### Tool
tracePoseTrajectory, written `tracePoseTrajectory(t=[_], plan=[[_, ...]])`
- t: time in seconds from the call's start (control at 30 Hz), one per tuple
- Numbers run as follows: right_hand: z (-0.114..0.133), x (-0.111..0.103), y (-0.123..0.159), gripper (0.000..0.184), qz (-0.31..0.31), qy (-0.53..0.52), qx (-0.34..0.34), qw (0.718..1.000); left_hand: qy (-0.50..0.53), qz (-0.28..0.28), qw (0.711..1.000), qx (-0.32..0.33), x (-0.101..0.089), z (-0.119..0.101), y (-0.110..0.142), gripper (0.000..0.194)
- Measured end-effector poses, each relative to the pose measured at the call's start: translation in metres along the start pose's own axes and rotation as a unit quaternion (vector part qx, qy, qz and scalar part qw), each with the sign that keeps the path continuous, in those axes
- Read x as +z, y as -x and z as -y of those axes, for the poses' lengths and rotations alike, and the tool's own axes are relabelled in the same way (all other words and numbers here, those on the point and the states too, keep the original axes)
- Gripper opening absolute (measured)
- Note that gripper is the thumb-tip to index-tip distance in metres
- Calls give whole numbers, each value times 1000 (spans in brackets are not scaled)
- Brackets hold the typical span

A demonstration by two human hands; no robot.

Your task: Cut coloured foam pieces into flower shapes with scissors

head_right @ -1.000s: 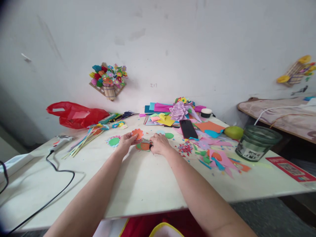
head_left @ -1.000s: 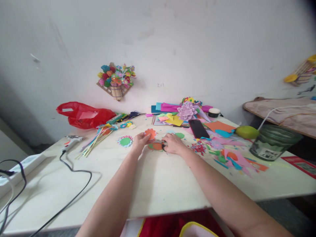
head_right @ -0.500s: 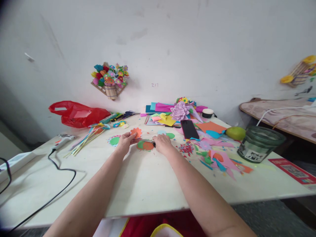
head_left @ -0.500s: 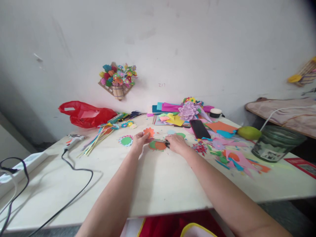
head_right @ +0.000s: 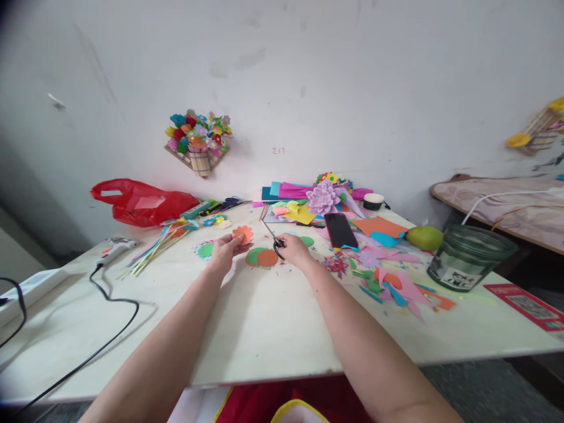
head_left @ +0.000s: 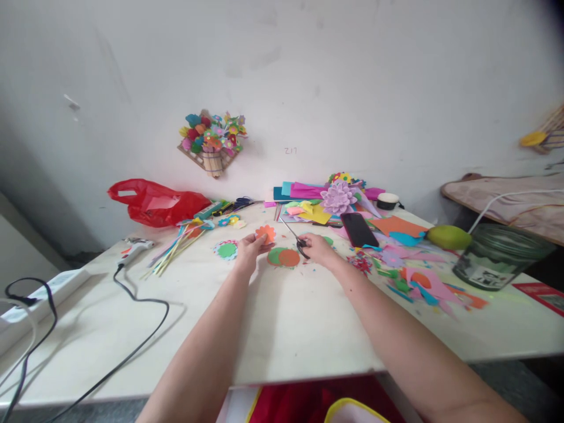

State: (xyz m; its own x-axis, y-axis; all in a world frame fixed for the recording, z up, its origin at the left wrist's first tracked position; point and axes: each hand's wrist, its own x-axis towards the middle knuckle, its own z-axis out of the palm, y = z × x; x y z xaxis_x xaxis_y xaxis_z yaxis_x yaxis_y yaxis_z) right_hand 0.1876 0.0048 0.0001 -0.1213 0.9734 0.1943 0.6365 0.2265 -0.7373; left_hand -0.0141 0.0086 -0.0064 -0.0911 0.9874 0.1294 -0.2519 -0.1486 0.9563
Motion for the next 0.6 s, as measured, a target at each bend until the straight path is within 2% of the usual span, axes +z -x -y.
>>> tracePoseTrajectory(t=[0.1,0.2,0.37,0.6], plan=[[4,0,2,29,39,-176,44,983,5,-12,1000,4,2,-2,2,31],[9,-2,8,18,115,-253,19,961,12,-15,1000,9,2,-3,2,30],[11,-1,15,28,203,-270,16,941,29,-21,999,15,-1,1,0,26],[14,2,18,32,247,-267,15,931,42,-40,998,-4,1,-2,1,24]])
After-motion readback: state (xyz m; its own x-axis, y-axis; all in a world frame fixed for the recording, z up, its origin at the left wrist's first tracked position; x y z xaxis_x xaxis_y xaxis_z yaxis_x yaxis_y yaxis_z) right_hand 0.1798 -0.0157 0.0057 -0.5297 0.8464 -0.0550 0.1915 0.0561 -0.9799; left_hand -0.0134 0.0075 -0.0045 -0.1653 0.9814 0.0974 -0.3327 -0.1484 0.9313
